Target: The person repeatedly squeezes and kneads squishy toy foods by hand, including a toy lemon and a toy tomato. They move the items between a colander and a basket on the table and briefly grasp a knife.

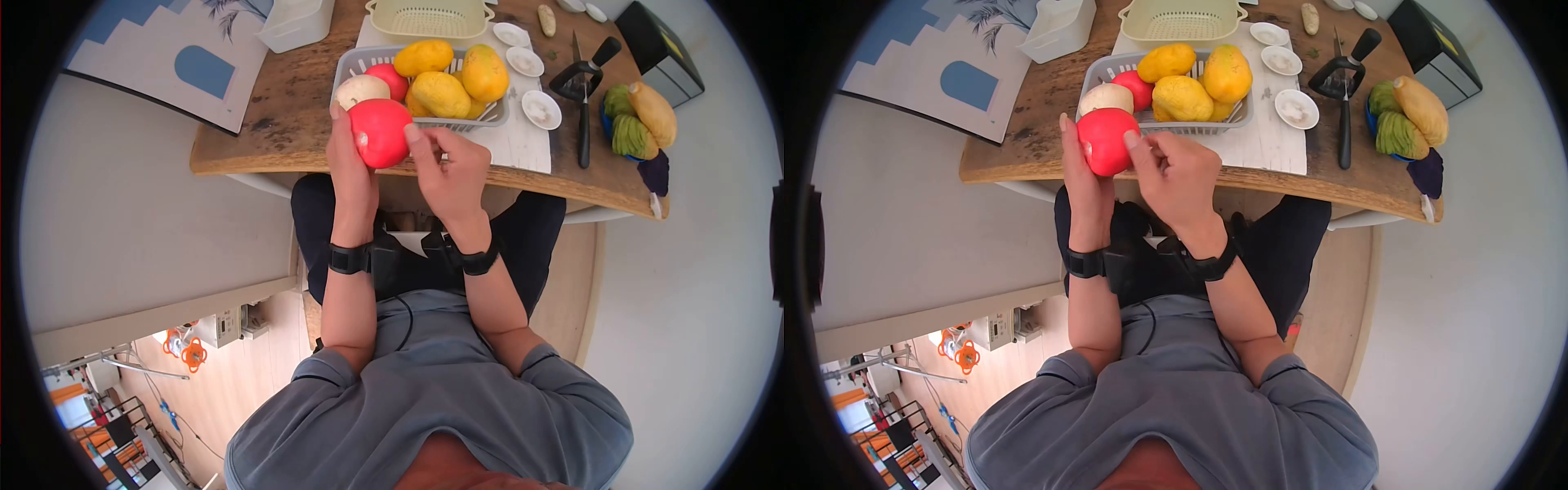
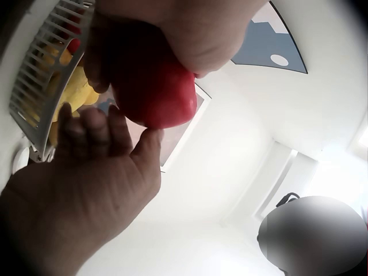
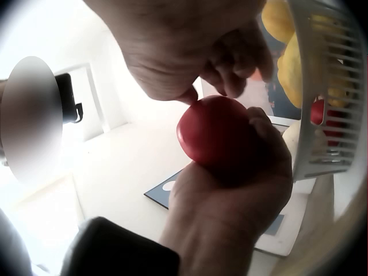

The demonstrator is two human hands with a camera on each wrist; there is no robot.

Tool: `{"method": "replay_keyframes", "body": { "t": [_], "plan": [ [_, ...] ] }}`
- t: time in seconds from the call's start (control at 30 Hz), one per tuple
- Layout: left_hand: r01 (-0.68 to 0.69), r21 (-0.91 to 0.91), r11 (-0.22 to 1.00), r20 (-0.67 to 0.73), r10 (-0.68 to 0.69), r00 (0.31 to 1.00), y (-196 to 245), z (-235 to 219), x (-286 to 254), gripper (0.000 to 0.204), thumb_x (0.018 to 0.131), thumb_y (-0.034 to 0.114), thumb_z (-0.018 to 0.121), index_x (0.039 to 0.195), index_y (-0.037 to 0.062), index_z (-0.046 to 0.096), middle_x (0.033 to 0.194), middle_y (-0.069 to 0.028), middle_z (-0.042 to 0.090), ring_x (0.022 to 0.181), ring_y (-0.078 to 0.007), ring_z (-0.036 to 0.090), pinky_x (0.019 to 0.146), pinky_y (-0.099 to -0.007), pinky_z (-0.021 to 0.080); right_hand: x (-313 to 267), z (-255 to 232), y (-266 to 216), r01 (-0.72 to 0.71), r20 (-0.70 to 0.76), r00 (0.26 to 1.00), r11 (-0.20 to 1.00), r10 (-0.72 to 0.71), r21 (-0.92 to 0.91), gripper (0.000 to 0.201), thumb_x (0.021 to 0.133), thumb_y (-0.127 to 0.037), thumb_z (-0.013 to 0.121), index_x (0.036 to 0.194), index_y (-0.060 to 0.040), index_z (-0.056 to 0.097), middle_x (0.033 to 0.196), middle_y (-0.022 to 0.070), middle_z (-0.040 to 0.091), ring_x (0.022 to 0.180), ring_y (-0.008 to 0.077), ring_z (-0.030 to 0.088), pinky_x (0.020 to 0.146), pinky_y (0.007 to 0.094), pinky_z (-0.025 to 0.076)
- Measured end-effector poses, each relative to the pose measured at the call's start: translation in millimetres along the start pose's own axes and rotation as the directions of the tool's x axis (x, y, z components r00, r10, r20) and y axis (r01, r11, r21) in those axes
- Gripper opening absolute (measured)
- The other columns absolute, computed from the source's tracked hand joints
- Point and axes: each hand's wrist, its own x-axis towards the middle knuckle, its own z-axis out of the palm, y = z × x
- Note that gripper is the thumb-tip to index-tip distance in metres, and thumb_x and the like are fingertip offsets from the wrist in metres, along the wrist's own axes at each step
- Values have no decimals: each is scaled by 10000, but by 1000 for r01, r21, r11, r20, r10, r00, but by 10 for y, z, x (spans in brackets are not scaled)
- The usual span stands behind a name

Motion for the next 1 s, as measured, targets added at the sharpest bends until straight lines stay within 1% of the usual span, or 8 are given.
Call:
{"method": "replay_keyframes", "body": {
  "t": [0.13, 0.23, 0.37, 0.5, 0.63, 0.7, 0.87, 1.0],
  "plan": [
    [215, -273, 937, 166, -175, 971, -14, -101, 3, 464, 1014, 392, 372, 1231, -3, 484, 1073, -126, 619, 958, -201, 628, 816, -346, 528, 78, -29, -86, 478, -22, 874, 868, -485, -131, 469, 658, -234, 836, 1014, 3, 644, 1036, 149, 640, 842, 270, 638, 709, 324, 510],
    [394, -164, 904, 139, -374, 917, -11, -77, -43, 439, 1011, 381, 389, 1227, 14, 498, 1099, -105, 620, 930, -181, 640, 780, -342, 551, 117, -57, -115, 479, 79, 872, 876, -483, 65, 608, 608, -278, 864, 1088, 2, 616, 1194, 165, 572, 1015, 306, 600, 860, 353, 488],
    [339, -49, 940, 154, -328, 932, -27, -45, -124, 455, 1006, 407, 395, 1213, 22, 524, 1068, -102, 628, 930, -168, 641, 774, -314, 551, 69, -82, -76, 428, 181, 870, 885, -458, 182, 658, 633, -242, 847, 1164, 27, 566, 1168, 175, 605, 1036, 282, 595, 922, 359, 461],
    [439, 110, 892, 117, -450, 885, -44, 30, -124, 518, 1007, 451, 364, 1229, 13, 528, 1043, -123, 638, 957, -180, 625, 826, -308, 510, 5, -67, -13, 276, -23, 960, 933, -279, 230, 490, 685, -201, 781, 1083, 33, 618, 996, 167, 649, 903, 256, 629, 847, 332, 485],
    [155, 417, 895, 166, -243, 956, -55, 222, -235, 615, 1006, 500, 310, 1275, -28, 474, 1074, -174, 624, 985, -219, 580, 873, -313, 444, 28, -111, 16, 8, -249, 967, 967, 58, 255, 322, 836, -189, 642, 1034, 65, 637, 953, 114, 658, 870, 182, 601, 822, 290, 470],
    [-184, 484, 856, 398, -28, 917, -99, 251, -246, 561, 1008, 455, 356, 1288, -19, 467, 1125, -184, 608, 1038, -238, 576, 901, -326, 441, 90, -138, 40, -24, -278, 956, 968, 96, 250, 262, 883, -164, 574, 959, 72, 661, 912, 103, 654, 847, 166, 589, 797, 278, 469],
    [-288, 516, 807, 478, 7, 878, -9, 274, -240, 577, 885, 259, 664, 1356, 13, 438, 1203, -184, 590, 1113, -225, 559, 947, -315, 430, 96, -186, 19, -263, -175, 913, 860, 368, 437, 269, 885, -159, 564, 897, 90, 665, 866, 101, 678, 798, 125, 582, 747, 265, 467],
    [-276, 466, 841, 455, 39, 889, 15, 250, -226, 526, 859, 170, 680, 1327, 17, 497, 1202, -136, 592, 1063, -186, 574, 941, -307, 441, 79, -55, 83, -114, -242, 940, 887, 242, 447, 280, 897, -165, 548, 858, 89, 659, 885, 138, 680, 850, 161, 605, 789, 288, 469]
  ]
}}
